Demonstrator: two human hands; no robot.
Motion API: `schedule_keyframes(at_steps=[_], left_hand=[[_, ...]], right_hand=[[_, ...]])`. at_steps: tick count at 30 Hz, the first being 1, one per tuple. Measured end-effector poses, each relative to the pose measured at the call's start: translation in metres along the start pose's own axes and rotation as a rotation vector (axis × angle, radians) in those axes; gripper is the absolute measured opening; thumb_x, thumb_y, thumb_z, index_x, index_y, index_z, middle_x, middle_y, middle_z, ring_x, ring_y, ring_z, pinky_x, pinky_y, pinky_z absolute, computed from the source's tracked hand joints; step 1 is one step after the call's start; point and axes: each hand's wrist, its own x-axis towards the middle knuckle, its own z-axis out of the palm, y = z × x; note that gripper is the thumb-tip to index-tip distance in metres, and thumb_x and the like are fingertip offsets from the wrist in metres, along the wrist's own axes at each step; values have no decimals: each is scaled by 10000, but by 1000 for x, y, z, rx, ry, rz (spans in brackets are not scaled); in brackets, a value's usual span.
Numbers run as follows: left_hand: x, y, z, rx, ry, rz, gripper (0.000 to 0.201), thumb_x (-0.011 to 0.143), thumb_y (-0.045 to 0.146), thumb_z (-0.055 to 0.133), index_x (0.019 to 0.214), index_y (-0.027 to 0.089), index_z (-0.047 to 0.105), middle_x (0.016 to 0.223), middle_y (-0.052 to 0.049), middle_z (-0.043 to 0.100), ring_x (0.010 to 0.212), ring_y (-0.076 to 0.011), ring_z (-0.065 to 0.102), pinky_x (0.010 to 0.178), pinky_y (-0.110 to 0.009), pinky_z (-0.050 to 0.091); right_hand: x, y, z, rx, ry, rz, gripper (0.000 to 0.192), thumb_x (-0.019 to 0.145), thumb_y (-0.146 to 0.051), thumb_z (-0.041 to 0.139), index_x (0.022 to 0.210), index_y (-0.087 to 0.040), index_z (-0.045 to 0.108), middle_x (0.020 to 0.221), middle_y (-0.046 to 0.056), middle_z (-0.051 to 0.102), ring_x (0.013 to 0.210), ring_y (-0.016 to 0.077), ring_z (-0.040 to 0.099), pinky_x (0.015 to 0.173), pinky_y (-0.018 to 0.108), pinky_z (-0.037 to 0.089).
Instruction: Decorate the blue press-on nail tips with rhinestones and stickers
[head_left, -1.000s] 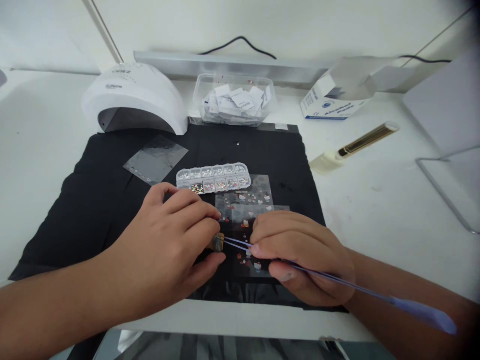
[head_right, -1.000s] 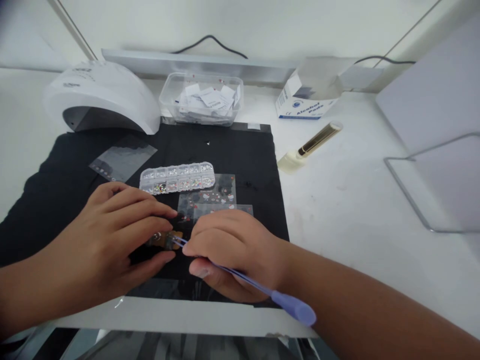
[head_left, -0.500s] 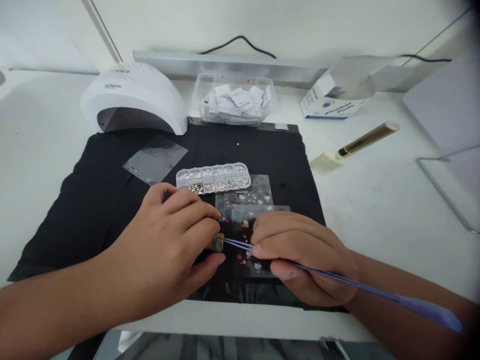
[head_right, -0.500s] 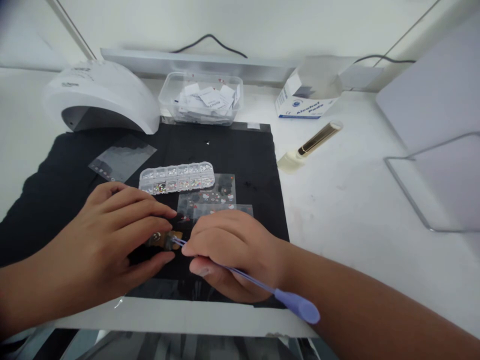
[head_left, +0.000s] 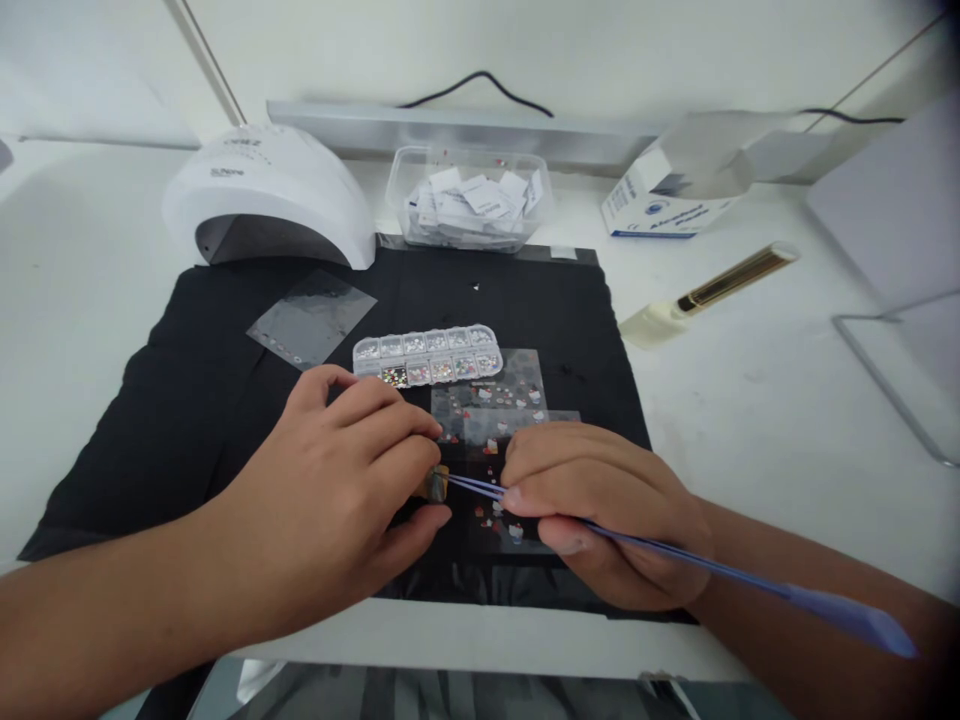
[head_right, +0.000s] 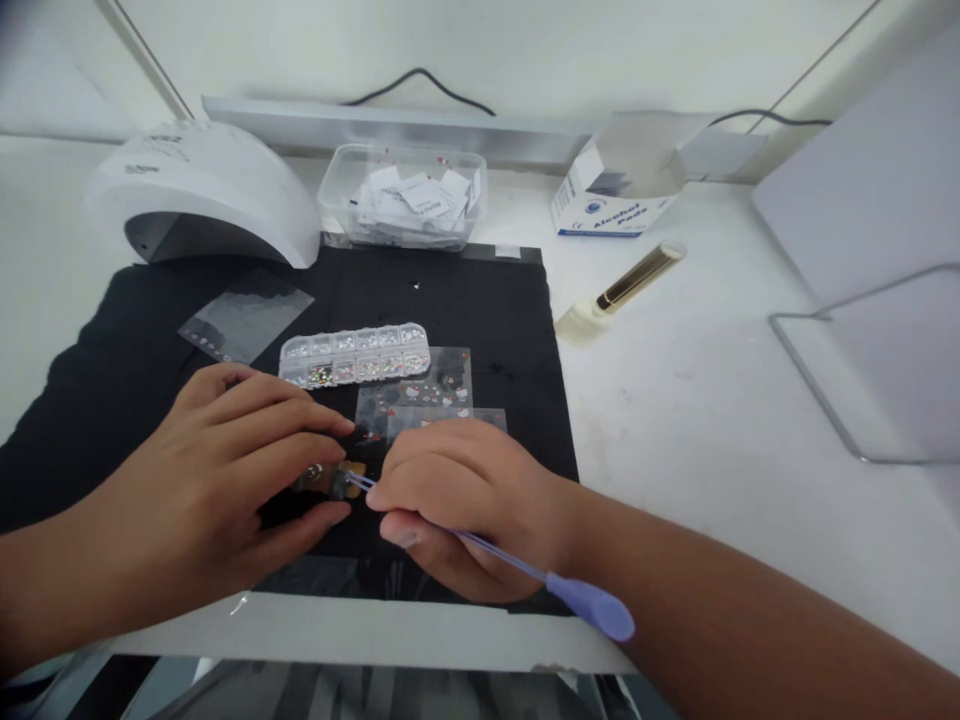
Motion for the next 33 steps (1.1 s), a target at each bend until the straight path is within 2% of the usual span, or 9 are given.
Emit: schedule_keyframes(at_steps=[14,21,33], left_hand=[[-1,-1,0,7,3,8,143,906,315,594,894,190,661,1041,0,720,956,-254,619,859,-498,362],[0,-1,1,12,-2,10,153,912,325,585,889,191,655,1043,-5,721,962,-256,615,855,-493,352],[1,-2,2,13,3,14,153,908,326,588,882,191,654,1038,-2,722,944,-256,624,843,-492,358]], right_hand=[[0,-1,0,-10,-14,-2,177,990,-195,409,993,-134,575,843,68,664,827,157,649,775,288,590],[1,-2,-1,-25,-23,11,172,989,-197,398,1034,-177,562,834,63,670,798,175,666,732,320,614],[2,-1,0,-28,-23,-17,153,976,-180,407,1013,-166,555,798,68,657,767,177,654,703,317,617]])
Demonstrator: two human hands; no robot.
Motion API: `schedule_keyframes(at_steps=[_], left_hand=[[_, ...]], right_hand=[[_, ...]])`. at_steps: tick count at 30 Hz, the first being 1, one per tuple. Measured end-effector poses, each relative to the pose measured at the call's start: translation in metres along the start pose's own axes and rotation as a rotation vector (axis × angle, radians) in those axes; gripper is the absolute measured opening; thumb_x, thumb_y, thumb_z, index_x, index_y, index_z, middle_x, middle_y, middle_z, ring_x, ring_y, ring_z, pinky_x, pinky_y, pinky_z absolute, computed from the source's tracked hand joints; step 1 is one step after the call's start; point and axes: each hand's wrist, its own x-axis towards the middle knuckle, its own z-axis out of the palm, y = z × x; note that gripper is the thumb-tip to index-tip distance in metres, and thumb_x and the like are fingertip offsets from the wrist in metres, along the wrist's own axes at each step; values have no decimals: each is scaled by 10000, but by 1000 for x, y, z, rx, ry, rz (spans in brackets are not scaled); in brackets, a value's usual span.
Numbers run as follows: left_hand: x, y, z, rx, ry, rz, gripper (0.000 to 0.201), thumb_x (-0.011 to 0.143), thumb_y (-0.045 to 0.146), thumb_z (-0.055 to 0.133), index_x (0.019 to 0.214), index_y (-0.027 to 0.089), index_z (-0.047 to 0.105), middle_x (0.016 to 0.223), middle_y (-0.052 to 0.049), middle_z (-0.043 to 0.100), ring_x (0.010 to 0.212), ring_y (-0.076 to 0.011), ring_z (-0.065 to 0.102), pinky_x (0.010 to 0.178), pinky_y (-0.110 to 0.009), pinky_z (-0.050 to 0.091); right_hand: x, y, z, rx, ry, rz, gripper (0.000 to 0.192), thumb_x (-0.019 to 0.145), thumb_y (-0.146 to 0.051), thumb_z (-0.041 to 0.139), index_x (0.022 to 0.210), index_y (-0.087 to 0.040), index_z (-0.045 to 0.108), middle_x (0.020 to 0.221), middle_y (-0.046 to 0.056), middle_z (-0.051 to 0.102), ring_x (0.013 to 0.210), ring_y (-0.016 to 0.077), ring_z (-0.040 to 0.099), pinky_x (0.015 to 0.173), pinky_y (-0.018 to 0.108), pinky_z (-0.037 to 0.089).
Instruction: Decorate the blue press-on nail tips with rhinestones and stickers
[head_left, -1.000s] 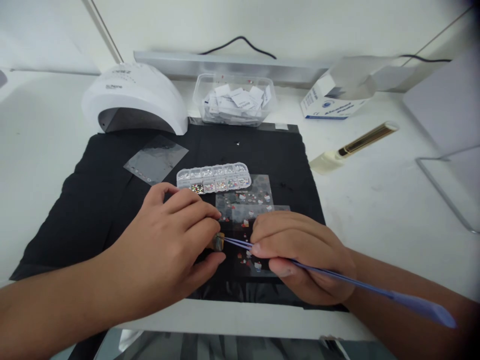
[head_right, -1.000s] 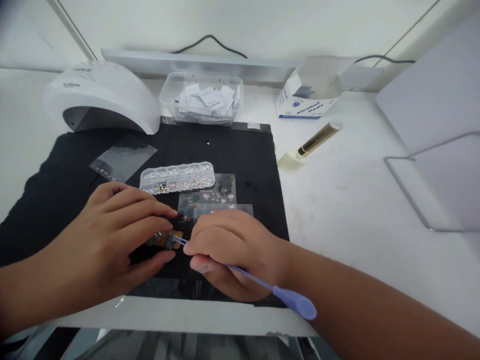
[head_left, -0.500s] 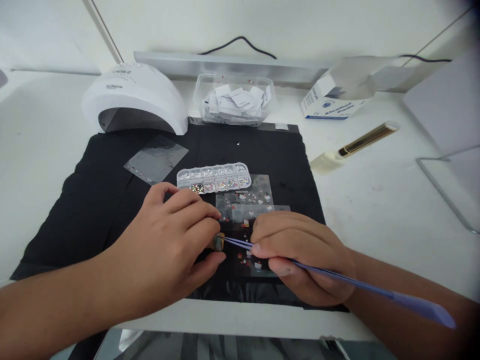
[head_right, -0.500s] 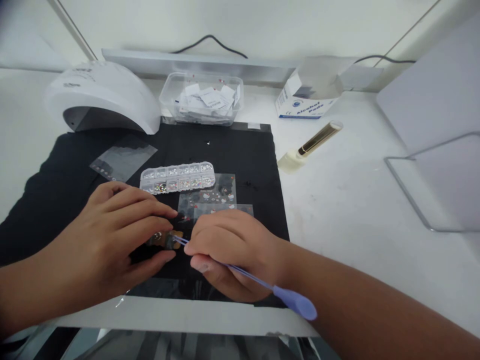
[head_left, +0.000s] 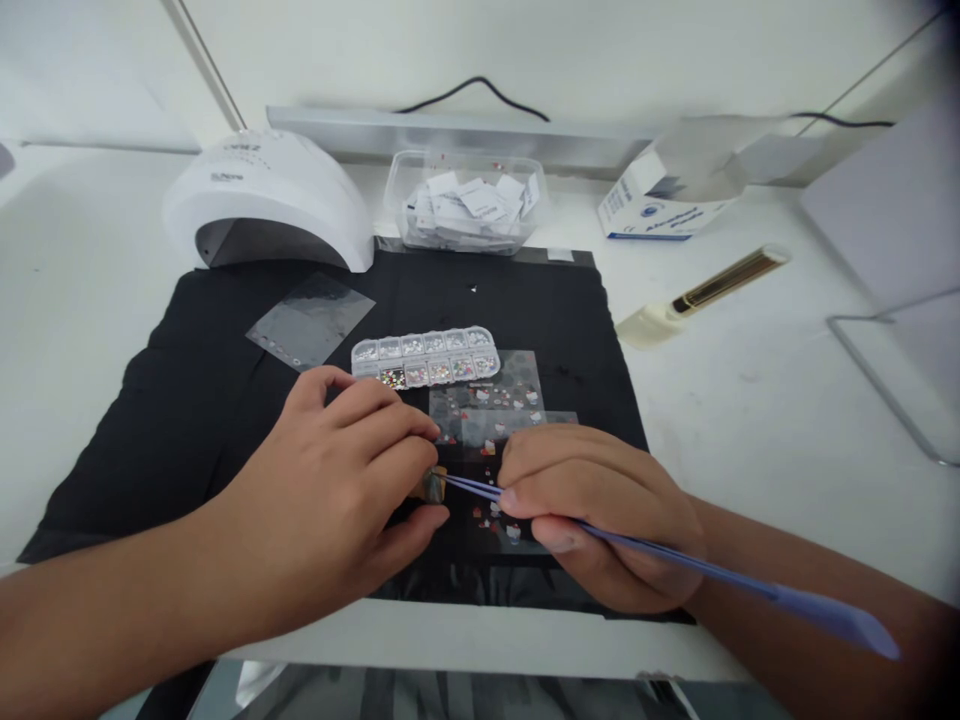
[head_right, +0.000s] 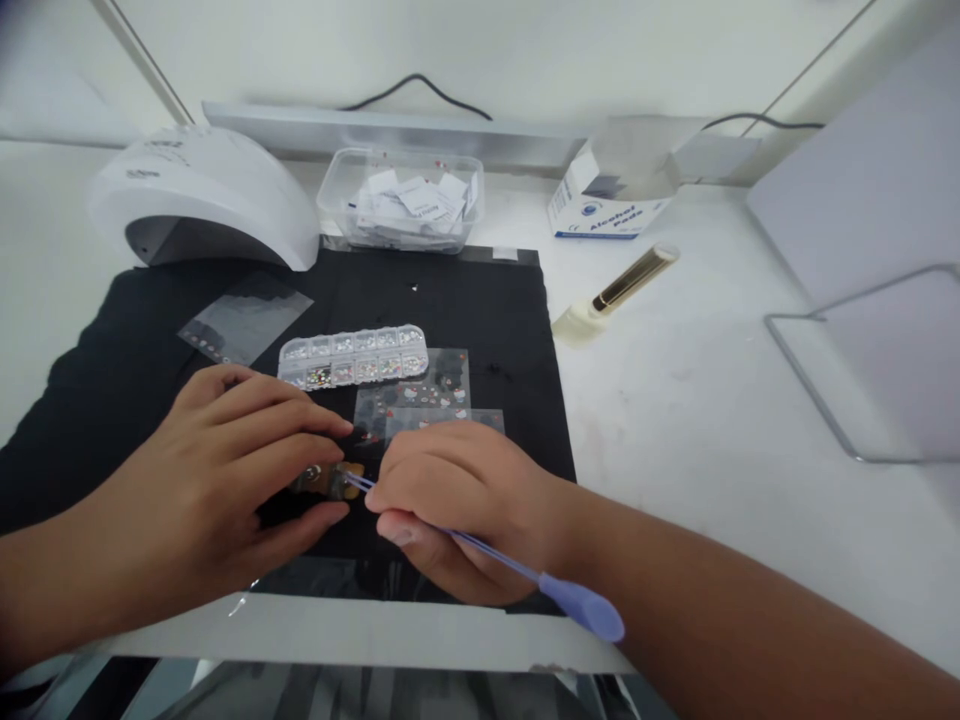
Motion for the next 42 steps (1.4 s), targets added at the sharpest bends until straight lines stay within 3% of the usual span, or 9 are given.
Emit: schedule_keyframes(at_steps=[14,20,30,33,36,40,42], left_hand=[[0,1,-2,8,0,0,152,908,326,592,872,191,654,1038,-4,726,948,-252,622,857,-488,354],[0,0,-2,8,5,-3,149,904,328,596,873,193,652,1033,0,725,942,-248,625,851,-485,352],[-2,-1,-8,-4,-1,-38,255,800,418,667,935,204,635,1068,-49,720,994,-283,616,931,-537,332],[-5,-12,-18,-12,34,-58,388,754,492,670,1014,209,614,1112,-78,700,1014,-305,599,953,-561,335],[-9,-36,-30,-104,110,-106,390,802,493,601,1092,233,600,1127,-58,679,1055,-296,583,925,-513,395],[-15,-76,-40,-434,281,-342,395,914,504,438,1062,190,626,1095,-21,668,1033,-259,593,925,-444,438],[-16,-93,-40,-488,363,-371,396,965,453,387,1021,157,643,1009,-3,674,985,-227,589,893,-397,461]], right_hand=[[-2,1,0,89,22,23,159,975,-187,441,1012,-135,586,823,86,668,806,173,652,749,308,601],[-2,3,2,356,157,142,172,959,-161,454,1023,-147,612,764,54,616,700,154,607,619,301,552],[-8,7,8,478,269,172,181,938,-179,499,1041,-182,648,789,47,614,677,162,590,586,323,519],[-8,8,11,537,317,191,172,938,-180,510,1028,-181,656,783,46,617,649,152,583,558,311,506],[-5,9,11,636,420,292,140,950,-210,521,975,-191,658,740,24,611,585,135,574,506,287,474],[-2,13,7,700,482,385,138,966,-245,520,951,-210,653,706,8,617,546,135,583,482,285,472],[-1,15,6,700,480,373,139,967,-249,522,954,-208,654,701,9,621,544,134,587,481,280,478]])
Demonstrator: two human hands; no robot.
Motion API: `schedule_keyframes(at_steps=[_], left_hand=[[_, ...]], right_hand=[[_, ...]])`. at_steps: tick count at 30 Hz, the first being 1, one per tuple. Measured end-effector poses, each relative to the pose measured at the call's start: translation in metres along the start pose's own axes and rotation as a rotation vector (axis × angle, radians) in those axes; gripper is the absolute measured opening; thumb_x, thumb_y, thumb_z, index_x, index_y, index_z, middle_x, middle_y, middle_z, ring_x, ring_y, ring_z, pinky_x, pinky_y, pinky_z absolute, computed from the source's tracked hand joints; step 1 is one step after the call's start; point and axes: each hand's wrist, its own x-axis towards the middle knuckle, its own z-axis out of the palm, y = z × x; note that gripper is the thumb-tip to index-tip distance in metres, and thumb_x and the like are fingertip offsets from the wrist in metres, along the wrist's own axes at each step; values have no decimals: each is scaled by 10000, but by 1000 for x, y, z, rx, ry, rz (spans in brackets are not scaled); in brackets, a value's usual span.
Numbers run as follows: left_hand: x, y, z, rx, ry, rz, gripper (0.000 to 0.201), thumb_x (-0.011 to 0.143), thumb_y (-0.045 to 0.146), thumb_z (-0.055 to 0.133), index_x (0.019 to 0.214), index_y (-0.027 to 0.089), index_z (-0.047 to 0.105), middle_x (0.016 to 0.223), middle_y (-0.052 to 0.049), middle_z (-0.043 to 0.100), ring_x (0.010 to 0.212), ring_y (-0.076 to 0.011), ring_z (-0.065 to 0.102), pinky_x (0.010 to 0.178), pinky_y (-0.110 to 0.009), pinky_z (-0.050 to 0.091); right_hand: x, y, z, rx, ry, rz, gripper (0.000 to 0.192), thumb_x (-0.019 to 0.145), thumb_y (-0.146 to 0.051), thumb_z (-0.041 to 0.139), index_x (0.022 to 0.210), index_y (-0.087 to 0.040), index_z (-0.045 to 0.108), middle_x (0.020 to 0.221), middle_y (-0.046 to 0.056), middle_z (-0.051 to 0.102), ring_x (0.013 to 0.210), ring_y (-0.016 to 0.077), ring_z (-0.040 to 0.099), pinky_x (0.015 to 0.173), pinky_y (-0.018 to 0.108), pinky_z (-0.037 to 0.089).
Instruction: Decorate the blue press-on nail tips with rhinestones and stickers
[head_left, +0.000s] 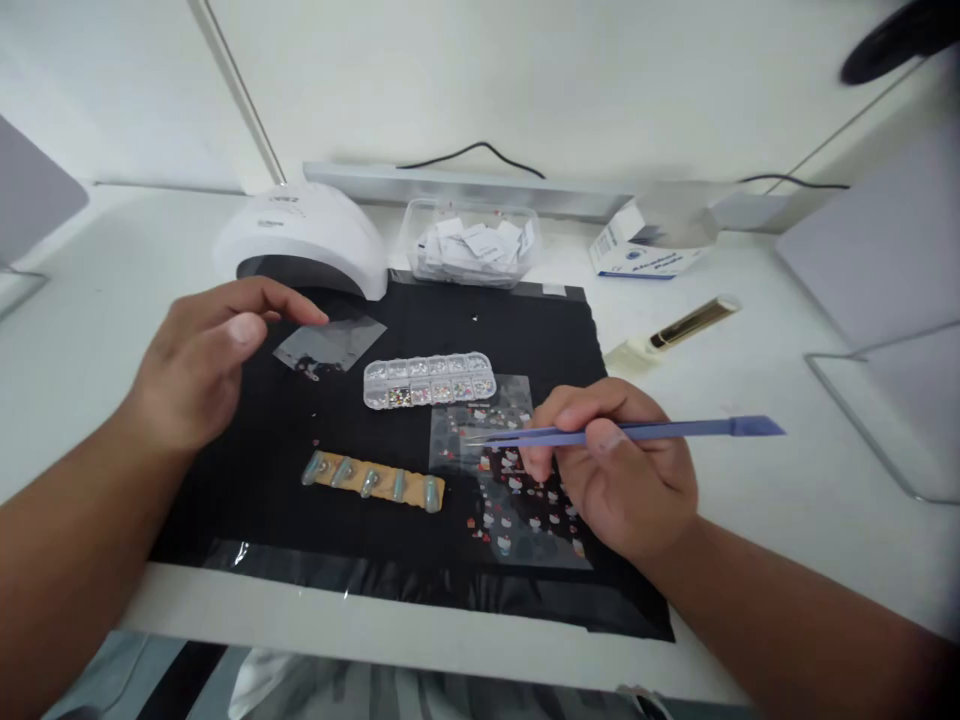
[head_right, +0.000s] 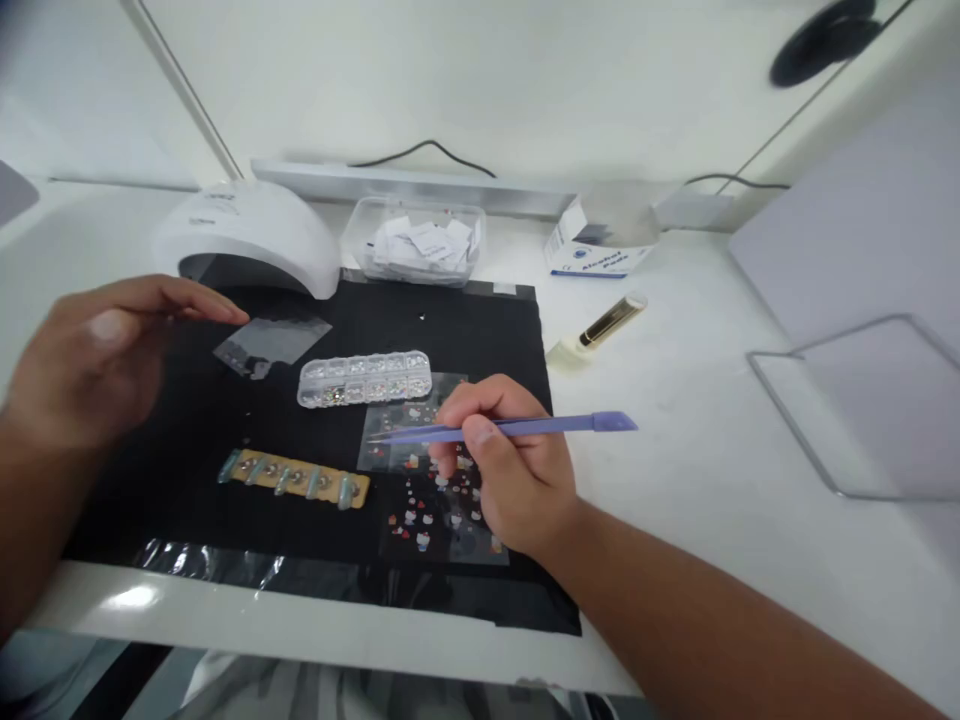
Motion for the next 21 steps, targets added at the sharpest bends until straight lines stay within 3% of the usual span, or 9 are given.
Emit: schedule_keyframes(at_steps=[1,4,6,10,14,18,21], left_hand=[[3,-6,-1,-20,9,10,397,972,447,385,1000,144,640,982,1,670,972,-216,589,870,-367,477],[8,-16,1,-13,-124,8,388,980,436,364,1039,126,590,1023,-29,655,970,-197,594,885,-345,503],[8,-14,6,2,-90,-1,363,958,433,405,1039,129,587,1024,-55,661,956,-193,596,880,-347,512],[7,3,10,43,-66,-54,259,914,394,501,1009,179,610,982,-61,679,871,-186,617,740,-324,531],[12,21,2,112,-234,-75,189,884,334,576,992,198,648,899,-33,665,794,-154,610,694,-288,516],[28,23,4,115,-469,57,212,869,306,590,1027,172,638,1006,-65,645,898,-173,608,568,-191,464],[39,10,16,77,-570,257,185,870,215,566,1036,166,630,1010,-70,653,906,-166,613,713,-252,513]], right_hand=[[1,1,0,-5,0,-10,138,966,-248,522,957,-206,653,703,10,621,547,133,588,483,276,480],[1,5,-1,-54,16,-55,132,964,-248,525,961,-199,647,723,8,622,565,128,591,492,265,481],[2,9,-1,-95,25,-96,126,959,-246,532,954,-193,646,732,5,623,578,125,591,502,262,477],[5,9,-3,-135,32,-154,115,952,-241,547,954,-192,652,752,9,639,608,127,594,540,273,472],[15,-11,-3,-159,39,-235,129,939,-242,553,955,-199,673,735,19,640,610,146,597,533,291,472],[36,-35,5,-145,-14,-256,126,928,-255,568,928,-200,681,672,12,634,572,155,593,503,302,471],[55,-40,16,-116,-75,-256,124,926,-236,569,904,-194,683,670,15,637,558,149,582,498,302,467]])
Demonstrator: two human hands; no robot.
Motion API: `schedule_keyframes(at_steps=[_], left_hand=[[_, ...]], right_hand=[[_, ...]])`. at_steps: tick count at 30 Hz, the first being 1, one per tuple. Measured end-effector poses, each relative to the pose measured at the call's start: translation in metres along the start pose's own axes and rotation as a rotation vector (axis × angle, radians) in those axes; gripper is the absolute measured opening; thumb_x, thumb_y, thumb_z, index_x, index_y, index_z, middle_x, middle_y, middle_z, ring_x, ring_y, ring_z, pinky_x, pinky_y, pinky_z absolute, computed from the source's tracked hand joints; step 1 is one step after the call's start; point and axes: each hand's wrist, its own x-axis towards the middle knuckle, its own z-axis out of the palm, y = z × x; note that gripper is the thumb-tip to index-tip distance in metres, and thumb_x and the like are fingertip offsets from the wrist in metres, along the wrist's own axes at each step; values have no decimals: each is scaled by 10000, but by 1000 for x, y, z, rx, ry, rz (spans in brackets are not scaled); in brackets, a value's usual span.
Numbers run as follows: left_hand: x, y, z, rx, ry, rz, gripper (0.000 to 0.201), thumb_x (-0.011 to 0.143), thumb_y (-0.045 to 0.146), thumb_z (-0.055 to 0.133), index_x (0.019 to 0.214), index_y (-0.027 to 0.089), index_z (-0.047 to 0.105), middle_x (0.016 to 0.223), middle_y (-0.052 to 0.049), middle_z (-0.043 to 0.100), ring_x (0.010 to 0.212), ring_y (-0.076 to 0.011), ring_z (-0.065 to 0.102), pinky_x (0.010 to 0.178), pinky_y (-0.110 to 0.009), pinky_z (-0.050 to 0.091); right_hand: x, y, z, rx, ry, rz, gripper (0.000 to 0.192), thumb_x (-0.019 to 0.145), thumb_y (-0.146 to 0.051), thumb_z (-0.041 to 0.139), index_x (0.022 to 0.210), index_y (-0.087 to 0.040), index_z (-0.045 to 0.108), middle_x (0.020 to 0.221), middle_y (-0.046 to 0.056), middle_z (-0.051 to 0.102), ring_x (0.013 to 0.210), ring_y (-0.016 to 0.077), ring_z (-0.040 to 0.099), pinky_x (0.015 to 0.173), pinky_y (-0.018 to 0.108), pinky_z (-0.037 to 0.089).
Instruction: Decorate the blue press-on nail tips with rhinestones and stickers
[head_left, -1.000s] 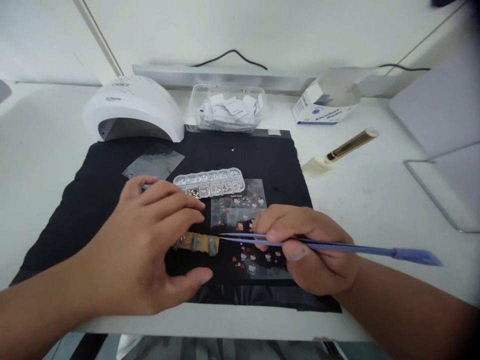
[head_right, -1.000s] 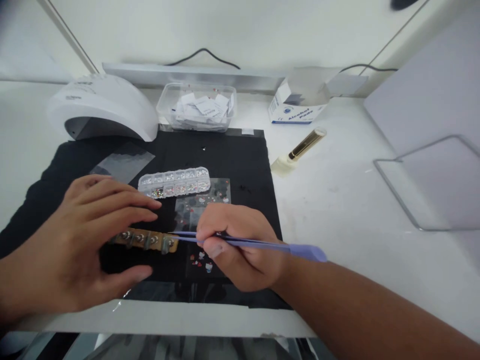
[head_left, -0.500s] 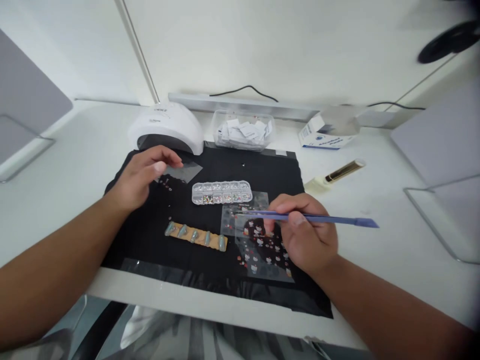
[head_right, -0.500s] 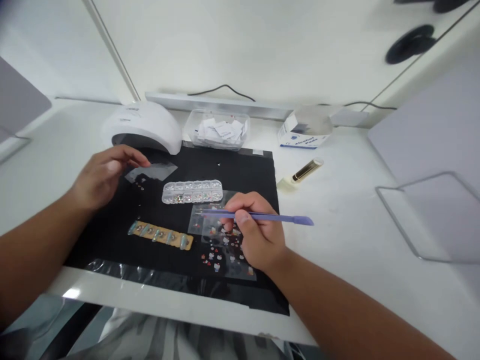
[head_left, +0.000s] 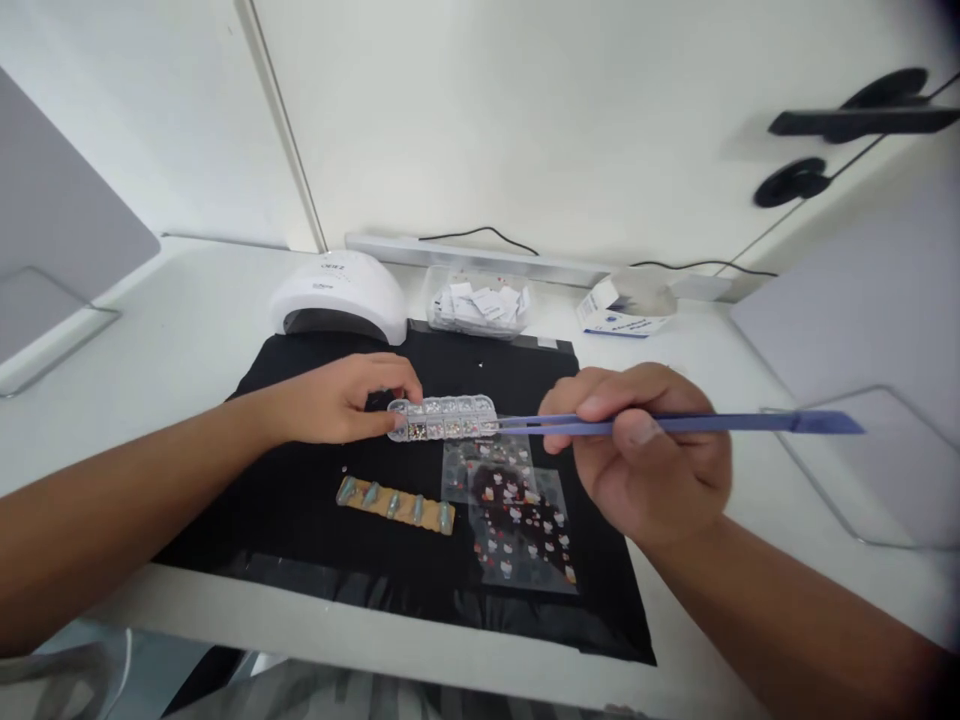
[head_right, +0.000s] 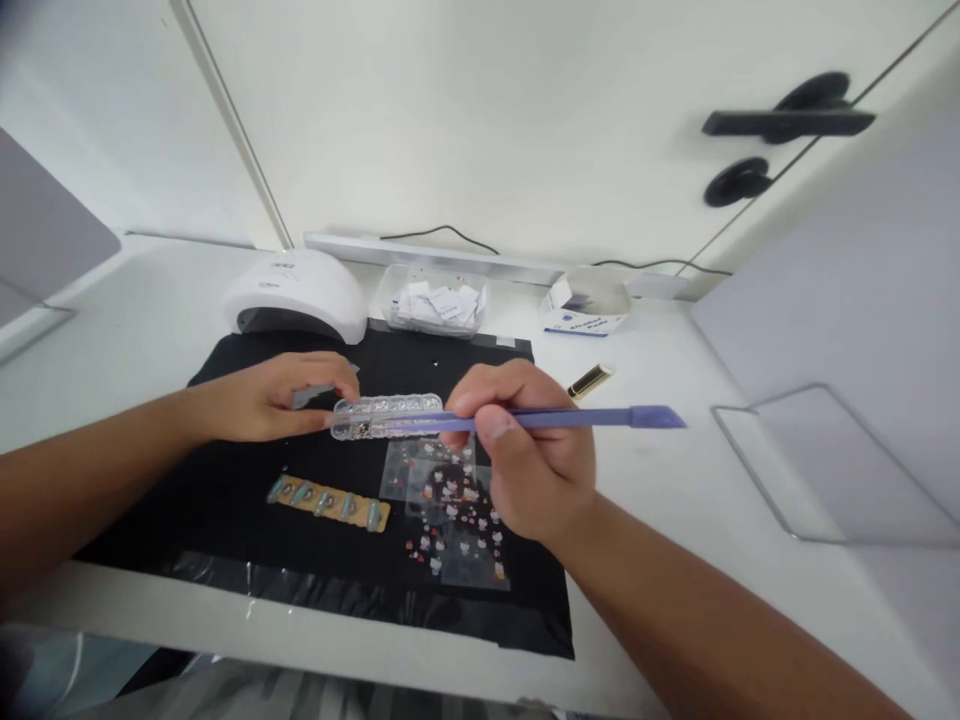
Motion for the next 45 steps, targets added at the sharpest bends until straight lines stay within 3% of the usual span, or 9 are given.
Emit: schedule_keyframes(at_steps=[3,8,12,18,45], left_hand=[[8,-17,10,-34,4,114,166,859,149,549,999,162,636,998,-76,659,924,-160,621,846,-300,511],[9,-37,22,-82,67,188,105,902,216,564,952,159,636,960,-85,649,898,-161,621,817,-283,512],[11,-42,26,-75,75,193,83,900,241,592,917,169,629,901,-70,671,824,-164,603,787,-310,486],[14,-43,27,-76,56,178,83,922,197,555,888,157,620,862,-63,682,793,-158,595,779,-316,461],[14,-46,29,-123,48,165,94,950,168,544,898,163,623,846,-19,680,793,-142,567,779,-292,408]], right_hand=[[8,15,10,29,-43,17,132,925,-219,554,898,-192,680,673,11,623,559,137,574,503,288,454],[-2,55,13,-20,-103,40,136,918,-223,516,894,-189,645,652,-2,578,531,125,535,481,263,428],[-5,71,5,-144,-199,49,125,881,-191,511,854,-180,632,630,6,574,535,137,537,501,271,446],[1,73,1,-370,-407,-47,169,797,-84,483,873,-174,603,669,29,620,611,159,598,603,315,521],[-2,68,-1,-552,-555,64,146,961,-169,429,923,-166,570,737,25,647,729,152,658,673,300,559]])
